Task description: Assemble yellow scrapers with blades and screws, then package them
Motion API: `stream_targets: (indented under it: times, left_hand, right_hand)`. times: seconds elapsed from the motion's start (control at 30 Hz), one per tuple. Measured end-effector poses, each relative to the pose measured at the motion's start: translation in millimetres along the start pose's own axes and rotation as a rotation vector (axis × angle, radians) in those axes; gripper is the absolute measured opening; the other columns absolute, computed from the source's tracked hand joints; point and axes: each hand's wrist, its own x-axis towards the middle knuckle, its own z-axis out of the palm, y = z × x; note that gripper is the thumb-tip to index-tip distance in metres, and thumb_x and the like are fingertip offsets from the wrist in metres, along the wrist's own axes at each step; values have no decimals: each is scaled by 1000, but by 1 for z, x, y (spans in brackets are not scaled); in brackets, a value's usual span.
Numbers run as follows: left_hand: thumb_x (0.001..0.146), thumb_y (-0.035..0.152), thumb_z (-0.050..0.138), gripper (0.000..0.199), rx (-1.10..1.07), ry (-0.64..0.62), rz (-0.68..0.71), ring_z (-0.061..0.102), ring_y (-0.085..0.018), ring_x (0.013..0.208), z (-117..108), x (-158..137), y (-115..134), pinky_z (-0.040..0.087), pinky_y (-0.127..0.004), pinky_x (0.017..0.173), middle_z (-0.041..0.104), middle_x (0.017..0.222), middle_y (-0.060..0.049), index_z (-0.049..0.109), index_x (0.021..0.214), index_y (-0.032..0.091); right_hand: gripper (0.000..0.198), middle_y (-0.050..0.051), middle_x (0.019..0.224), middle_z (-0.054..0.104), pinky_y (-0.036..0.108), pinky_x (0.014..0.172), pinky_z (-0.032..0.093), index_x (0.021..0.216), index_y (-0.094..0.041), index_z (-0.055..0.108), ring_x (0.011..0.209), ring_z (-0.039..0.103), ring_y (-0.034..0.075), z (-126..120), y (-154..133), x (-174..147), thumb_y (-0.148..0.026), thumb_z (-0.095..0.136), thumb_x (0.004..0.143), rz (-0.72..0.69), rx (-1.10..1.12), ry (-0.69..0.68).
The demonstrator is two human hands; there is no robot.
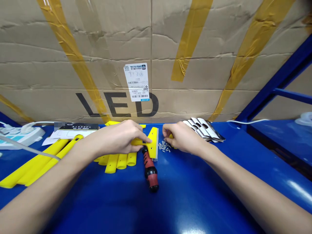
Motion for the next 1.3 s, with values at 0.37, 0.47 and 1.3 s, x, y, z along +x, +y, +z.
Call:
stream_targets:
  times: [0.37,0.47,1.3]
  left_hand:
    - [86,18,63,35,-30,6,-16,69,-24,91,2,-2,-5,53,-37,80,77,102,-7,75,119,24]
    - [86,17,63,36,-35,-6,-20,70,-24,92,2,-2,-4,53,-38,81,77,103,-7,75,119,24]
    - [86,19,67,31,-79,39,57,72,-20,82,8,1,-5,52,-30,74,79,96,-4,76,115,26]
  right_hand:
    - [10,0,70,65,28,55,25,76,-20,60,59,49,12,4,-3,-1,-12,65,77,8,-19,-22]
    - [11,0,71,64,28,55,25,76,-20,60,59,48,11,4,-4,0,-11,65,76,5,-30,-30]
    - [23,0,67,54,26,61,30,71,-21,42,66,46,14,-1,-14,-3,-12,54,89,-413,-1,341]
